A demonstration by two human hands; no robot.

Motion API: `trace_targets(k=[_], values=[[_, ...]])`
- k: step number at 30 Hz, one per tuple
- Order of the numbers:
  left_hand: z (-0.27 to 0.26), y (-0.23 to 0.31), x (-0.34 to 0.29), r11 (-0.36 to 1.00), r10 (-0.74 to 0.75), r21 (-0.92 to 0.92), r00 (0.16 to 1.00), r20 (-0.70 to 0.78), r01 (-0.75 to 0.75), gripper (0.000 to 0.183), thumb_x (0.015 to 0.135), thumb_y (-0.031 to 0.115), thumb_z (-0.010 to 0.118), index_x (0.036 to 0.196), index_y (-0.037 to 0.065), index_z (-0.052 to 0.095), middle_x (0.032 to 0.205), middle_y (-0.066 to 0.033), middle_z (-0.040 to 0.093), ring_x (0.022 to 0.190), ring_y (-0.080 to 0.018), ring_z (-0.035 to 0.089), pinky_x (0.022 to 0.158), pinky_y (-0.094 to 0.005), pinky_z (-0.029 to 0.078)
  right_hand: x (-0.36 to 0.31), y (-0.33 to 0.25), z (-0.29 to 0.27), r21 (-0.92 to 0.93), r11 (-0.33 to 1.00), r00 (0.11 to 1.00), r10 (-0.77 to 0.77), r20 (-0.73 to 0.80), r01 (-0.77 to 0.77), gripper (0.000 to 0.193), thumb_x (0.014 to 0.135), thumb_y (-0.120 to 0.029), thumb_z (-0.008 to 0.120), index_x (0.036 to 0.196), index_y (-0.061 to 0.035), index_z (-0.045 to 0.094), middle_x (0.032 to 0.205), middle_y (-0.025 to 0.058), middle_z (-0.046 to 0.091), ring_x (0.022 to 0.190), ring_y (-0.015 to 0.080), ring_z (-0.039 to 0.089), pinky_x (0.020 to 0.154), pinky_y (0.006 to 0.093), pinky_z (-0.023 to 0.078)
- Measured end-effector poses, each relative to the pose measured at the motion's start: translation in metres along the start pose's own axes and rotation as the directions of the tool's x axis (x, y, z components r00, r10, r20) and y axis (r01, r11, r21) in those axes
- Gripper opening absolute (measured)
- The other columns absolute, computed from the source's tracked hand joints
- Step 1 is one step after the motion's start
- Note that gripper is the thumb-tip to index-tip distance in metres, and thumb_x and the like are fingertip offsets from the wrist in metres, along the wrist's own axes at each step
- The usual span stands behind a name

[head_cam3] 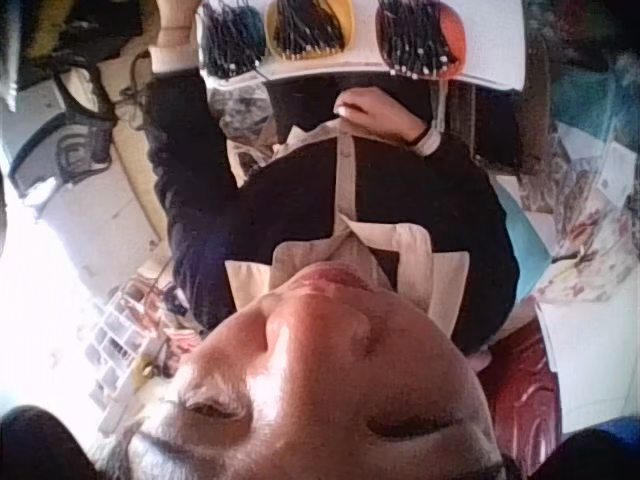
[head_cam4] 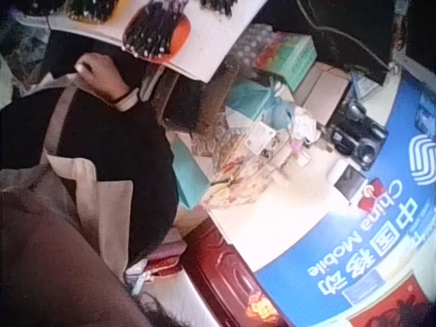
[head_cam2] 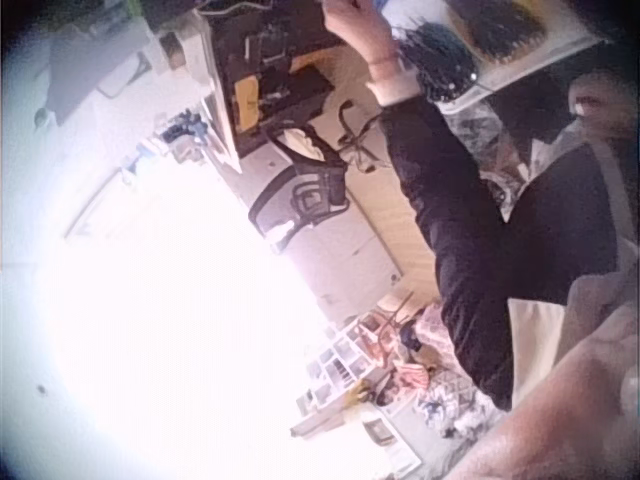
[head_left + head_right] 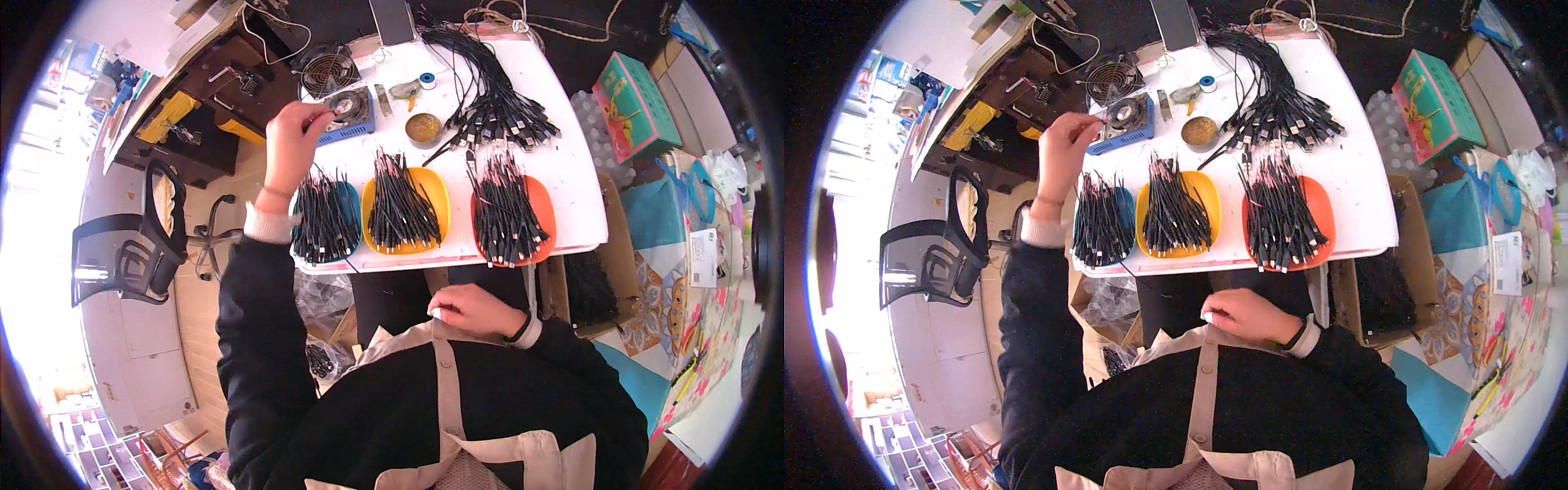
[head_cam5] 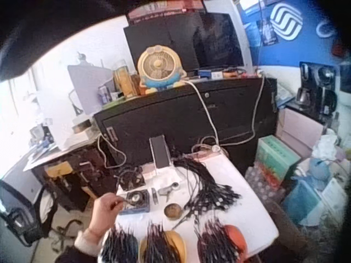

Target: The person repeatedly picks black cables from trays, strips the ends, and wraps a small white component around the exposed wires. Finished units are placed into a blue plastic tray on the table. The process is repeated for multiple cables throughout the clip.

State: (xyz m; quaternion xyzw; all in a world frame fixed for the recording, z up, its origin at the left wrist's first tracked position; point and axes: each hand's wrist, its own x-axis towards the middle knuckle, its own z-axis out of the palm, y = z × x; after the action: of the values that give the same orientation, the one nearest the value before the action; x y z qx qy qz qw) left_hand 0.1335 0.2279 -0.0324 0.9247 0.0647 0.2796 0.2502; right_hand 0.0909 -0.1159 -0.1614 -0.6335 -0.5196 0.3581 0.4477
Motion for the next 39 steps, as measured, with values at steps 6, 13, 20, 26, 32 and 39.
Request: trace_targets(k=[6,13,20,26,32,39], values=[[-0.019,0.137,-0.091,0.423,-0.347,-0.857,0.926,0.147,0.294,0.013,0.092,0.006,0.061,0.1,-0.003,0.064,0.074,0.0018,0.057,0.059,-0.0052,0.043,0.054,-0.0201,0.033,0.005,-0.075,-0.024,0.176,0.971,0.899,-0.071,-0.432,0.162,0.033,0.093,-0.018,0.058,0.12,-0.0011,0.05,0.107,0.0174,0.058,0.085,0.0258,0.063,0.077,0.0378,0.05],[0.02,0.225,-0.121,0.163,-0.153,-0.936,0.946,0.287,0.311,0.028,0.095,0.009,0.056,0.121,-0.003,0.056,0.105,-0.0077,0.064,0.089,-0.0152,0.06,0.079,-0.0253,0.047,-0.028,-0.109,-0.023,0.166,0.949,0.835,-0.142,-0.531,0.267,0.027,0.098,-0.016,0.045,0.118,0.0024,0.042,0.081,0.0124,0.054,0.073,0.0226,0.057,0.067,0.0339,0.046],[0.019,0.17,-0.128,0.45,-0.278,-0.838,0.94,0.196,0.308,0.037,0.095,0.008,0.055,0.13,-0.001,0.049,0.125,-0.0096,0.055,0.114,-0.0182,0.054,0.092,-0.0279,0.044,-0.196,-0.119,-0.118,-0.106,0.982,0.154,-0.13,-0.979,0.156,0.027,0.104,-0.028,0.036,0.106,-0.004,0.048,0.075,0.0005,0.052,0.061,0.0072,0.044,0.055,0.0218,0.037],[0.017,0.098,-0.169,0.765,-0.459,-0.512,0.888,-0.01,0.39,0.021,0.092,0.007,0.058,0.111,0.0,0.064,0.093,0.0017,0.061,0.081,-0.0058,0.052,0.07,-0.0186,0.041,-0.233,-0.011,-0.137,0.216,0.961,0.173,0.245,-0.954,-0.171,0.031,0.103,-0.033,0.039,0.094,-0.0051,0.051,0.067,-0.0004,0.049,0.055,0.0059,0.043,0.048,0.0224,0.033],[0.012,0.045,-0.17,0.955,-0.293,-0.016,0.941,-0.17,0.295,0.01,0.084,0.005,0.064,0.092,0.002,0.068,0.072,-0.0055,0.057,0.063,-0.0135,0.054,0.061,-0.0265,0.045,-0.203,0.165,-0.142,0.385,0.828,0.307,0.521,-0.797,-0.408,0.033,0.101,-0.03,0.04,0.1,0.0,0.053,0.086,0.0138,0.066,0.074,0.0208,0.064,0.064,0.0353,0.049],[0.025,0.004,-0.138,0.894,-0.23,0.347,0.955,-0.188,0.284,0.015,0.081,0.015,0.068,0.08,0.001,0.064,0.076,-0.0154,0.061,0.074,-0.0333,0.058,0.069,-0.0418,0.047,-0.21,0.115,-0.15,0.135,0.803,0.093,0.23,-0.969,-0.58,0.029,0.097,-0.018,0.048,0.116,0.0018,0.057,0.099,0.0149,0.068,0.091,0.024,0.066,0.083,0.0351,0.049]])
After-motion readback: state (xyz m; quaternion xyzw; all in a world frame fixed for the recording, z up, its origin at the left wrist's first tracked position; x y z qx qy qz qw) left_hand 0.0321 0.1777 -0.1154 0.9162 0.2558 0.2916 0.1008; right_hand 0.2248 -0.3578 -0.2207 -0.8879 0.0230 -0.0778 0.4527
